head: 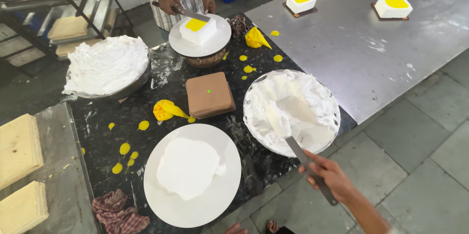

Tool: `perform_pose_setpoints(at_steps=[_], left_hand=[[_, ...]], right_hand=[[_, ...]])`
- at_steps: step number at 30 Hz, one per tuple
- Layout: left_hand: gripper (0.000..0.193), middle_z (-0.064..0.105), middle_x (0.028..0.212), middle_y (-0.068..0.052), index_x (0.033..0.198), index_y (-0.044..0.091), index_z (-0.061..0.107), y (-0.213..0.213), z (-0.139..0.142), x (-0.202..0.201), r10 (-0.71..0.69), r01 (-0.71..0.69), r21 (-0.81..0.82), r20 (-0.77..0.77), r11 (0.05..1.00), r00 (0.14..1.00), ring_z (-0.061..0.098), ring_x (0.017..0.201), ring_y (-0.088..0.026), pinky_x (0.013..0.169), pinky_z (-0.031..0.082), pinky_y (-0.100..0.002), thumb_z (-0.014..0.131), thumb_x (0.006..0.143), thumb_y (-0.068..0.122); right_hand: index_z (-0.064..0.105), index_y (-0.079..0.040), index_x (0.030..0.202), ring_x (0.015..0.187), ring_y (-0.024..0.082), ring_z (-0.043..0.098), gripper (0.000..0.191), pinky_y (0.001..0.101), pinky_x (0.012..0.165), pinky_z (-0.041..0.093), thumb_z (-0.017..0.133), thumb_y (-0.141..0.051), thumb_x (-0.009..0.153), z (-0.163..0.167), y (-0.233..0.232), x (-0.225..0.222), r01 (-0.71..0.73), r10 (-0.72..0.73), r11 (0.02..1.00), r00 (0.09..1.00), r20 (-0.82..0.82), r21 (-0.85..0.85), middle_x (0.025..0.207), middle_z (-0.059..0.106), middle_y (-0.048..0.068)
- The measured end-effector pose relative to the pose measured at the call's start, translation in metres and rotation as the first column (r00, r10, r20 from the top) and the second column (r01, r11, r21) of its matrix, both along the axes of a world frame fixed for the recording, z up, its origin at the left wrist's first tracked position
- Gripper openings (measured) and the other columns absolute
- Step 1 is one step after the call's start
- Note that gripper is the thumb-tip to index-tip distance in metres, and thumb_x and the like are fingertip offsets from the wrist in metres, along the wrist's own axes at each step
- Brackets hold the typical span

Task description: The person spreads white cream frosting over a square sponge cake layer on a plate using a flat spatula, scooping cream from a large bowl and smoothing it over the top and sides. They rotate the plate while working and continue coating the cake throughout the clip.

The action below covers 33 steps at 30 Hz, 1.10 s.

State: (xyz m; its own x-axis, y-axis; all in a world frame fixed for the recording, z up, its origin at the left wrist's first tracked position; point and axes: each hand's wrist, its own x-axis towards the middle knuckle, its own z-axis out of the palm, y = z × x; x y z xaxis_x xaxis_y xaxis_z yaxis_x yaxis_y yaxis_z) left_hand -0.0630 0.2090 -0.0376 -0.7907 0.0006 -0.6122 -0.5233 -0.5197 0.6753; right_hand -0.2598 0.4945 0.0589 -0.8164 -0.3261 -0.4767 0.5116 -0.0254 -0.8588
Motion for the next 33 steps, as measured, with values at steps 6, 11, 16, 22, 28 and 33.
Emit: perform_pose_setpoints(at_steps=[6, 11, 16, 22, 28, 33], left_hand=[[0.052, 0.072, 0.128, -0.018, 0.145, 0.009, 0.050, 0.013, 0.012, -0.010, 0.070, -0.070, -0.003, 0.046, 0.998, 0.996, 0.075, 0.109, -0.034, 0.091, 0.066, -0.053, 0.063, 0.095, 0.015], [0.052, 0.071, 0.128, -0.019, 0.145, 0.009, 0.049, 0.022, 0.017, -0.005, 0.130, -0.130, -0.007, 0.048, 0.991, 0.990, 0.075, 0.109, -0.035, 0.091, 0.066, -0.054, 0.063, 0.095, 0.015], [0.052, 0.071, 0.127, -0.020, 0.144, 0.008, 0.049, 0.019, 0.019, 0.004, 0.240, -0.239, -0.030, 0.055, 0.971, 0.969, 0.075, 0.108, -0.036, 0.091, 0.066, -0.055, 0.063, 0.095, 0.016], [0.048, 0.068, 0.127, -0.022, 0.142, 0.004, 0.049, -0.003, 0.018, 0.010, 0.482, -0.481, -0.024, 0.045, 0.876, 0.875, 0.071, 0.111, -0.040, 0.092, 0.061, -0.058, 0.059, 0.096, 0.016], [0.047, 0.066, 0.129, -0.025, 0.141, -0.006, 0.049, -0.030, 0.030, 0.038, 0.716, -0.715, 0.018, -0.024, 0.698, 0.698, 0.067, 0.115, -0.042, 0.097, 0.054, -0.059, 0.050, 0.100, 0.016], [0.044, 0.064, 0.125, -0.030, 0.132, -0.020, 0.049, -0.045, 0.039, 0.038, 0.741, -0.743, -0.024, -0.064, 0.669, 0.669, 0.069, 0.109, -0.041, 0.095, 0.061, -0.054, 0.056, 0.099, 0.007]], right_hand=[[0.051, -0.033, 0.150, 0.072, 0.020, 0.062, 0.072, 0.0315, 0.065, 0.056, 0.048, 0.005, 0.090, 0.006, 0.057, -0.015, 0.204, 0.523, 0.648, 0.581, -0.623, 0.734, 0.106, 0.069, 0.006], [0.035, -0.042, 0.157, 0.100, 0.023, 0.069, 0.089, 0.0386, 0.076, 0.060, 0.047, 0.002, 0.081, 0.045, 0.095, -0.053, 0.125, 0.915, -0.142, 0.395, 0.082, 0.982, 0.134, 0.064, 0.001], [0.050, -0.043, 0.146, 0.096, 0.019, 0.074, 0.078, 0.0360, 0.078, 0.061, 0.051, 0.000, 0.081, 0.070, 0.119, -0.093, -0.113, 0.824, -0.121, 0.543, 0.164, 0.986, 0.114, 0.076, -0.002], [0.064, -0.029, 0.140, 0.064, 0.018, 0.061, 0.049, 0.0312, 0.058, 0.051, 0.057, -0.008, 0.096, 0.027, 0.109, -0.079, -0.465, 0.667, 0.496, 0.745, 0.022, 0.733, 0.092, 0.085, 0.004], [0.058, -0.014, 0.145, 0.056, 0.016, 0.054, 0.050, 0.0298, 0.051, 0.046, 0.051, -0.002, 0.098, -0.011, 0.069, -0.008, -0.263, 0.240, 0.952, 0.959, 0.148, 0.158, 0.095, 0.079, 0.014], [0.058, -0.011, 0.145, 0.059, 0.018, 0.056, 0.049, 0.0315, 0.053, 0.047, 0.050, -0.005, 0.098, -0.002, 0.046, -0.001, -0.221, 0.215, 0.974, 0.972, 0.098, 0.056, 0.098, 0.078, 0.016]])
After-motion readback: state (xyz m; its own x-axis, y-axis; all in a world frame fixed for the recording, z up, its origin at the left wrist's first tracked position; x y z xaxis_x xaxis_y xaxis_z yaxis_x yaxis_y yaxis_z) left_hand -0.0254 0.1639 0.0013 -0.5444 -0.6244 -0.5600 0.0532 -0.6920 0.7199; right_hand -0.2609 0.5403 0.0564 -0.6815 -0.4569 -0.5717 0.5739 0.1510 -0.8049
